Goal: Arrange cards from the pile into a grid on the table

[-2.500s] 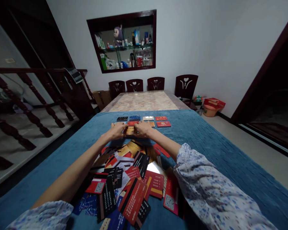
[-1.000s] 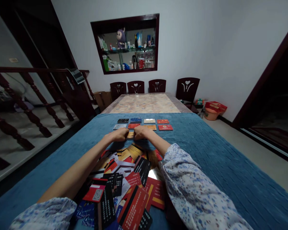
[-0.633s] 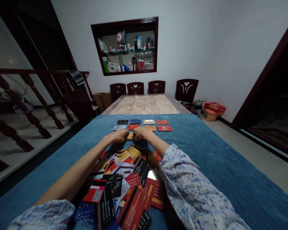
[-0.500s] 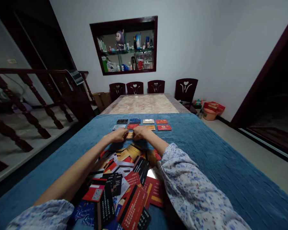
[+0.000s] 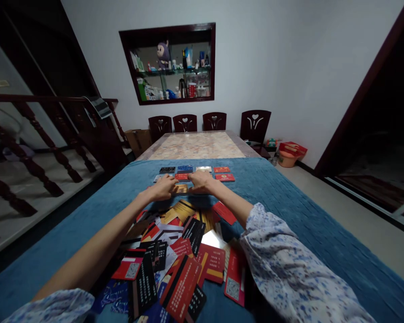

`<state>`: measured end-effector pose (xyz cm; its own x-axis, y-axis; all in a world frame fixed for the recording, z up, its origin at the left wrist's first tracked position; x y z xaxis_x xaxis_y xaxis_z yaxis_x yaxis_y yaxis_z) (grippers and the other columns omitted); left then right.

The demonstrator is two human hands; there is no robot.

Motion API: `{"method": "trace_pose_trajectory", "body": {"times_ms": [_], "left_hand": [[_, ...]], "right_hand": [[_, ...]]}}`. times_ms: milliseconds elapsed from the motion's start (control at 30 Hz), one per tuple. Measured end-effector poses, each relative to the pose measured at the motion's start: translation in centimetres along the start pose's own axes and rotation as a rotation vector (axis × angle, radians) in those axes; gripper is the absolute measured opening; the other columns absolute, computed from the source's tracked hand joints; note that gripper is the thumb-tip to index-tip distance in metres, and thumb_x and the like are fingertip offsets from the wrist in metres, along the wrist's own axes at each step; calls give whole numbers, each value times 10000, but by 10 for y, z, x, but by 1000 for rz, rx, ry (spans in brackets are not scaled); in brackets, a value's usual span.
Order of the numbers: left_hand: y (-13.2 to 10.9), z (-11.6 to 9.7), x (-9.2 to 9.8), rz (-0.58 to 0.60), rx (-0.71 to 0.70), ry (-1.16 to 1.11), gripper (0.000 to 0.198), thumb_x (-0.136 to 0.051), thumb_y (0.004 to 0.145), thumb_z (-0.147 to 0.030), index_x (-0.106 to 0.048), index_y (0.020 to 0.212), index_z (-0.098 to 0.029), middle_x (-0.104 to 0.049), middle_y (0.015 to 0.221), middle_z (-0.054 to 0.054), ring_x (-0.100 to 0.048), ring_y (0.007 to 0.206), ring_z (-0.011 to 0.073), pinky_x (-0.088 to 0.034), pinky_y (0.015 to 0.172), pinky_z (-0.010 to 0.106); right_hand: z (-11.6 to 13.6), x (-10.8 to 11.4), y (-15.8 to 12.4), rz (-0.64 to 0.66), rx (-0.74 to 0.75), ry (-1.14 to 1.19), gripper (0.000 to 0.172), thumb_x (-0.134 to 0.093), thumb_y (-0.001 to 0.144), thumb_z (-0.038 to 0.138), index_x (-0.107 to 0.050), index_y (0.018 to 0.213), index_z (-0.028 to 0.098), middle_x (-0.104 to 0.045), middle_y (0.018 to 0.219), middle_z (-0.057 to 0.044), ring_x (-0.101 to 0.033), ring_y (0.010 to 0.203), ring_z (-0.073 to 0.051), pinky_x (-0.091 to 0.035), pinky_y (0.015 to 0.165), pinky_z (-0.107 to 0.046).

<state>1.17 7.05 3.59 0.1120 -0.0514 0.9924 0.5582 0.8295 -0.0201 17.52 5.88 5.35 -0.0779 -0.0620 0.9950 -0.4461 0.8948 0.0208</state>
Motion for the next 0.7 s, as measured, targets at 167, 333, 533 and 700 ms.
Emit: {"method": "trace_pose_trajectory", "body": {"times_ms": [167,333,533,700], "left_hand": [[-4,-18,12,-50,-47,-4,421,-533,773,-68,-604,1177,-162,-563,1272,132,-438,1188,300,-422,926,429],[-4,-35,20,-98,-102,-64,388,-540,825,-124,-612,1202,-186,-568,1267,127,-420,1182,293,-404,947,445],[-1,-58,20,-118,-171,-48,384,-553,808,-115,-634,1176,-190,-568,1261,123,-408,1185,300,-395,953,466],[-1,-77,16,-126,-216,-48,327,-554,823,-119,-640,1131,-183,-561,1277,117,-413,1187,299,-397,946,462]], "right_hand": [[-18,-3,-23,-54,-32,14,370,-608,853,376,-629,1186,216,-693,1169,-102,-625,1061,-259,-440,774,-294],[-28,-4,-50,-46,-70,-1,233,-600,867,294,-671,1074,216,-700,1131,-90,-605,1065,-250,-407,786,-297],[-34,-12,-81,-37,-101,-12,177,-597,879,290,-681,1024,235,-699,1096,-81,-584,1078,-244,-382,817,-315],[-41,-23,-104,-33,-103,-6,189,-597,871,302,-684,1027,241,-693,1101,-81,-567,1094,-243,-374,798,-313]]}}
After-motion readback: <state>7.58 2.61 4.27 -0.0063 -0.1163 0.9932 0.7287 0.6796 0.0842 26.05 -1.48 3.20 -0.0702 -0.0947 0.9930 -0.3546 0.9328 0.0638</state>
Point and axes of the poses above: each hand's wrist, its own y-axis towards the middle knuckle, its own x-axis out of the back of the hand, z = x × y, the point moved 3 cm from there along y, towards the middle knuckle
